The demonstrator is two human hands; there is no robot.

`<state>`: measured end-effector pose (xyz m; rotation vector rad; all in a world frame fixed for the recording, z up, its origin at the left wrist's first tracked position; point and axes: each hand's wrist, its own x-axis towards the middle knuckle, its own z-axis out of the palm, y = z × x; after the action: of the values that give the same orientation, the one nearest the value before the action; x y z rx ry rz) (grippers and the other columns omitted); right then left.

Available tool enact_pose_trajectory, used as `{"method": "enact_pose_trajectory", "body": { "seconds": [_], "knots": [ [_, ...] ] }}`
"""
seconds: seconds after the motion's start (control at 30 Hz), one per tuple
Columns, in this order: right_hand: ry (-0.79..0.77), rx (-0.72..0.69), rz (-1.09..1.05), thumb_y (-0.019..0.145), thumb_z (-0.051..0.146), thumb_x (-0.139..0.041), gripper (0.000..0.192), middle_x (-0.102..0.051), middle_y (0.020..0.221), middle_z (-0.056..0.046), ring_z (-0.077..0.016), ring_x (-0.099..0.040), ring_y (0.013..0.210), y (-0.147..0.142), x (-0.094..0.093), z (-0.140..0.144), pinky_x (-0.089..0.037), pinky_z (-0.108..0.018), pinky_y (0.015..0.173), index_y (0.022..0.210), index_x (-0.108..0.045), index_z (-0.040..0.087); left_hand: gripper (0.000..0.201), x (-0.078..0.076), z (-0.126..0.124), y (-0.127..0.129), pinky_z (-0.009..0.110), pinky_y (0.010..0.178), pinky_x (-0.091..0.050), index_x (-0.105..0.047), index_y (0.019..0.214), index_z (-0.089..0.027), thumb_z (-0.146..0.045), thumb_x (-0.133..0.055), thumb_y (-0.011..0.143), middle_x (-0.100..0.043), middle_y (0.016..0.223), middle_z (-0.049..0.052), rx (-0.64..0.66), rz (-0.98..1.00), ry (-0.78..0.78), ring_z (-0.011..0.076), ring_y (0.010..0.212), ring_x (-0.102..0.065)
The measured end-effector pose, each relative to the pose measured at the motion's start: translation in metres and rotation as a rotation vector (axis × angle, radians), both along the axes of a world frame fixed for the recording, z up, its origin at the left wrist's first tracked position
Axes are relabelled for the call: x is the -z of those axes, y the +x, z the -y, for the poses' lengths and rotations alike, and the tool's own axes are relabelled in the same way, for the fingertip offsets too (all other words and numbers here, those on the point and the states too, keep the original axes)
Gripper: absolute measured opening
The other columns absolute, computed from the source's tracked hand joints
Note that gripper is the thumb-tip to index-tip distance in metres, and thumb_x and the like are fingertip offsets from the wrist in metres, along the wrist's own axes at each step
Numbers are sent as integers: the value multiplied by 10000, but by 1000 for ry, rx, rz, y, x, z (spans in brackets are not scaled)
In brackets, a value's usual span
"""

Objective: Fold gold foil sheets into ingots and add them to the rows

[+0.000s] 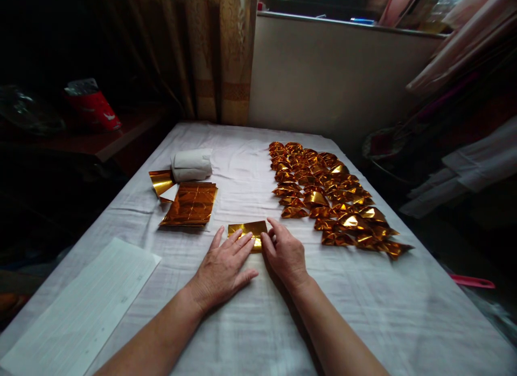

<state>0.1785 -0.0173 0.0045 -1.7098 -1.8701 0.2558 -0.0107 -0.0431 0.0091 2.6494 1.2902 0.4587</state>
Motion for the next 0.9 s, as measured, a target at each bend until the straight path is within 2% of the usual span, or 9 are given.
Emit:
{"method": "enact_pose_trajectory", "body": {
  "seconds": [0.17,0.37,0.53,0.7,0.9],
  "knots": [
    [10,-16,70,881,260,-545,373,-692,941,-50,-195,-656,813,-1,0,2,-481,-269,672,1244,-606,197,612,-1,0,0,540,1213,-82,-440,1451,-217,-576,-448,955,-525,1457,92,-11,-14,-14,281,1402,-402],
    [37,-28,96,891,262,-543,375,-664,1063,-78,-200,-650,883,0,0,4,-500,-270,704,1256,-602,206,609,0,1,1,533,1214,-90,-455,1444,-215,-578,-443,956,-528,1454,94,-18,-14,2,285,1401,-400],
    [58,-67,98,917,282,-520,385,-632,1169,-96,-207,-646,945,2,4,3,-520,-285,755,1287,-590,202,587,1,3,1,513,1189,-230,-457,1443,-188,-535,-443,968,-502,1476,103,-34,-55,2,288,1414,-378],
    [69,-88,148,928,272,-519,309,-646,1171,-74,-185,-645,919,2,4,4,-507,-268,760,1205,-654,256,555,4,4,2,482,1180,-283,-451,1445,-186,-477,-460,973,-492,1483,105,-43,-55,22,281,1421,-368],
    [47,-103,245,951,293,-509,270,-661,1160,-59,-176,-630,881,-1,0,4,-475,-252,726,1161,-678,274,553,7,3,2,510,1183,-285,-472,1422,-160,-451,-508,953,-491,1479,127,-56,-50,41,305,1419,-366]
  ]
}}
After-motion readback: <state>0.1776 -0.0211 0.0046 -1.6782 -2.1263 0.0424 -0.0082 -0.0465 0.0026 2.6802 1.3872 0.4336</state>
